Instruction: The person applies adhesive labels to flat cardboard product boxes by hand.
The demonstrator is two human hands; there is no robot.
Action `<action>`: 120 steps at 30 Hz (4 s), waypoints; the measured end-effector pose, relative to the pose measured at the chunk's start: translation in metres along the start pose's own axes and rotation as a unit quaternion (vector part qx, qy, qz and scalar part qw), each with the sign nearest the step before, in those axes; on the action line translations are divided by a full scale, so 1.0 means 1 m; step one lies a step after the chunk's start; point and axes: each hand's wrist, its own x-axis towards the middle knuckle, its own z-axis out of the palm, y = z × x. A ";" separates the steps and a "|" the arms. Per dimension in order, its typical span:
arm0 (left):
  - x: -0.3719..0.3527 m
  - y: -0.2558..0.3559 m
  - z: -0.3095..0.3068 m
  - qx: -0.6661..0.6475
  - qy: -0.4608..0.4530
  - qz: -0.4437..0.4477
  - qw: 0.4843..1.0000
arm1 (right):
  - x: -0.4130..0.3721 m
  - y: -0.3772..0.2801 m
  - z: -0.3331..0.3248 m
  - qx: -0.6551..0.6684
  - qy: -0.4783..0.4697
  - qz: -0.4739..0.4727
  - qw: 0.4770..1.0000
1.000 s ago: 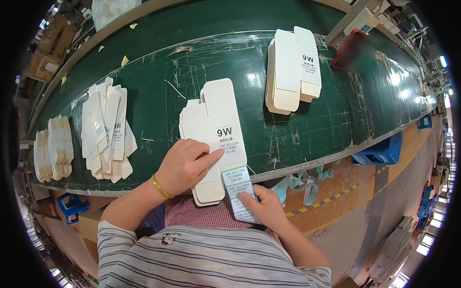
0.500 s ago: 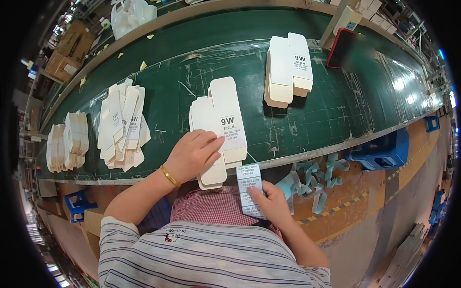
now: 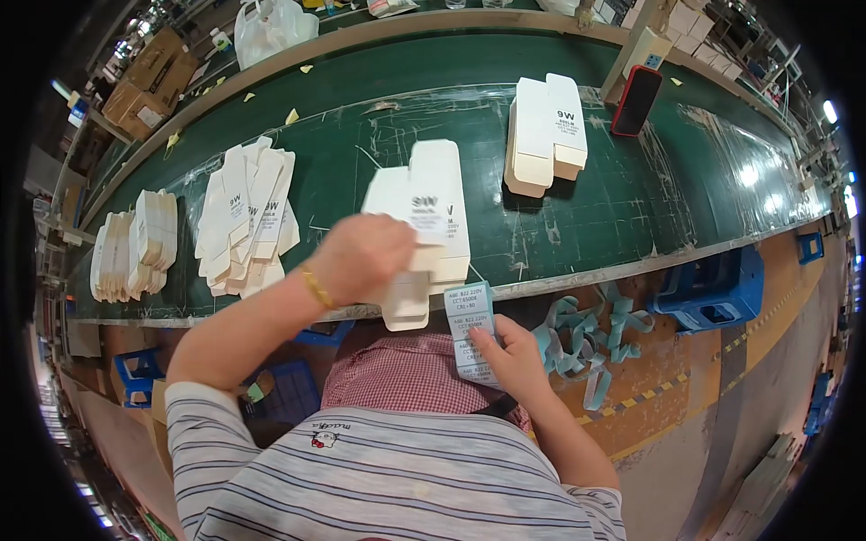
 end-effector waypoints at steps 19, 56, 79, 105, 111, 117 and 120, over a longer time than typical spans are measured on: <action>-0.012 0.071 -0.007 -0.483 0.021 -0.311 0.818 | 0.020 -0.008 -0.009 -0.117 -0.094 -0.119 0.981; -0.030 -0.001 0.044 -0.287 0.107 -0.230 0.924 | 0.091 -0.030 0.027 0.106 0.056 0.146 0.982; -0.019 -0.007 0.049 -0.271 0.044 -0.198 0.941 | 0.107 -0.040 0.030 0.165 0.067 0.220 0.959; -0.013 -0.007 0.045 -0.258 0.007 -0.203 0.945 | 0.105 -0.026 0.030 0.184 0.071 0.231 0.953; -0.007 -0.008 0.044 -0.246 -0.021 -0.199 0.948 | 0.107 -0.032 0.031 0.195 0.071 0.235 0.950; -0.006 -0.009 0.044 -0.230 -0.038 -0.186 0.955 | 0.087 -0.017 0.024 0.126 0.048 0.220 0.966; -0.002 -0.009 0.043 -0.210 -0.046 -0.169 0.962 | 0.062 -0.004 0.020 0.080 0.001 0.203 0.976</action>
